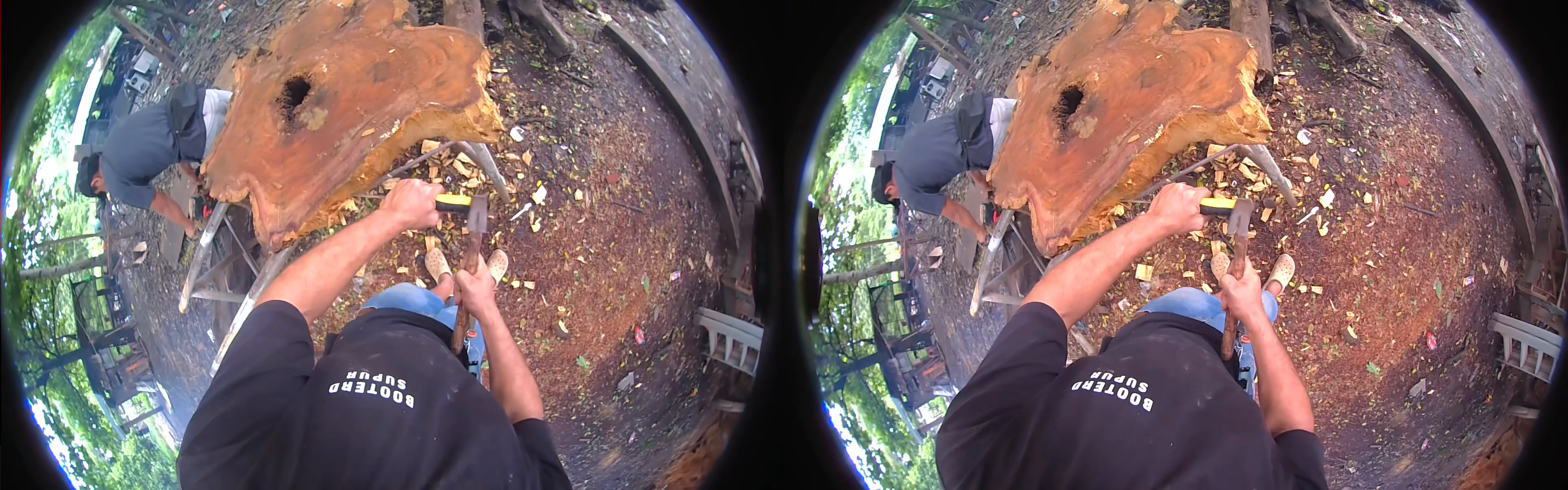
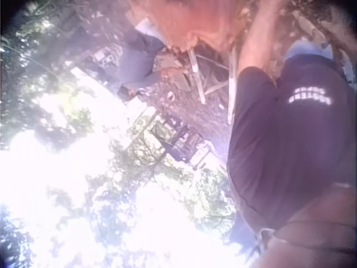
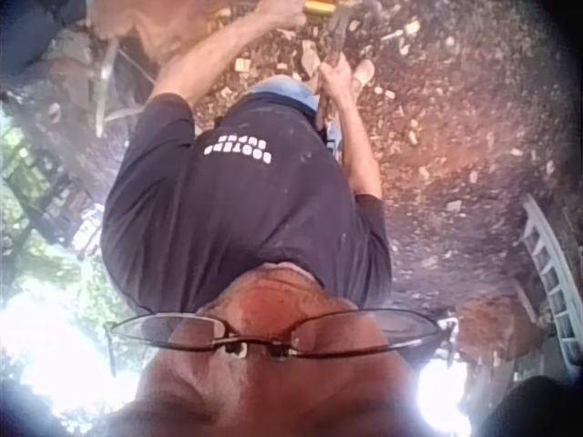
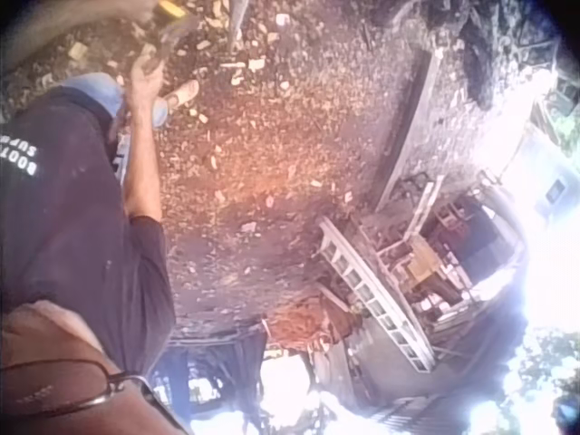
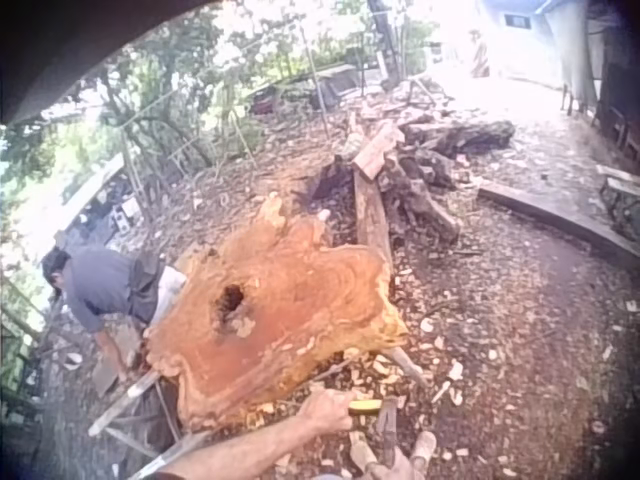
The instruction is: The person uses a hammer and a chisel to remove bark or outer layers from the edge of a large wooden slab. The person strikes the chisel with the hammer repeatedly, moving along the perimeter of the wood piece while wood chips accumulate on the ground.
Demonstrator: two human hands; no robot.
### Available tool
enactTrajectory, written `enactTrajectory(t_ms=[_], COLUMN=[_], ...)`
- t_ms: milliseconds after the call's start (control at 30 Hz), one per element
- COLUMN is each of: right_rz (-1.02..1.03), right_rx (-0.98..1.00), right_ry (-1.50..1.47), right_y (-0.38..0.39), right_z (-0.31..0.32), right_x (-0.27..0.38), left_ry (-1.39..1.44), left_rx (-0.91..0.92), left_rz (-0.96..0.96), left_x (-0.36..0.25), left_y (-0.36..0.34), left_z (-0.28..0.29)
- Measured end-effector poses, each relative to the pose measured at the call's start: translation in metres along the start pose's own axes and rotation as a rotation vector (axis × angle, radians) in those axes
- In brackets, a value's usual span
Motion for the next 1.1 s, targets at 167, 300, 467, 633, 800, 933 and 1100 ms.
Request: enactTrajectory(t_ms=[167, 300, 467, 633, 800, 933, 1100], right_rz=[0.135, 0.413, 0.069, 0.312, -0.014, 0.072, 0.302], right_rx=[-0.2, -0.287, -0.062, -0.236, 0.045, -0.046, -0.302], right_ry=[-0.076, -0.309, 0.149, -0.314, 0.013, -0.03, -0.437], right_y=[-0.01, -0.003, -0.021, -0.011, -0.003, -0.02, -0.016], right_z=[0.042, 0.028, 0.023, 0.042, -0.008, 0.036, 0.045], right_x=[0.017, 0.037, -0.002, 0.038, 0.011, 0.003, 0.022], left_ry=[-0.008, -0.018, -0.054, -0.007, 0.001, -0.014, -0.013], left_rx=[-0.001, 0.037, 0.084, 0.042, 0.05, 0.035, 0.084], left_rz=[0.083, 0.073, 0.06, 0.102, 0.097, 0.118, 0.132], left_x=[0.012, 0.009, 0.007, 0.015, 0.013, 0.02, 0.015], left_y=[-0.001, -0.003, 0.0, 0.001, 0.002, 0.003, 0.002], left_z=[0.007, 0.005, 0.007, 0.004, -0.001, 0.0, 0.007])
Point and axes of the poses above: each hand's wrist, its own y-axis away from the middle knuckle, its own z-axis out of the back of the hand, x = y × z, the point moved 6 cm from there along -y, towards the middle knuckle, and after that the axes turned 7 degrees about -y, right-handed, at the moved point
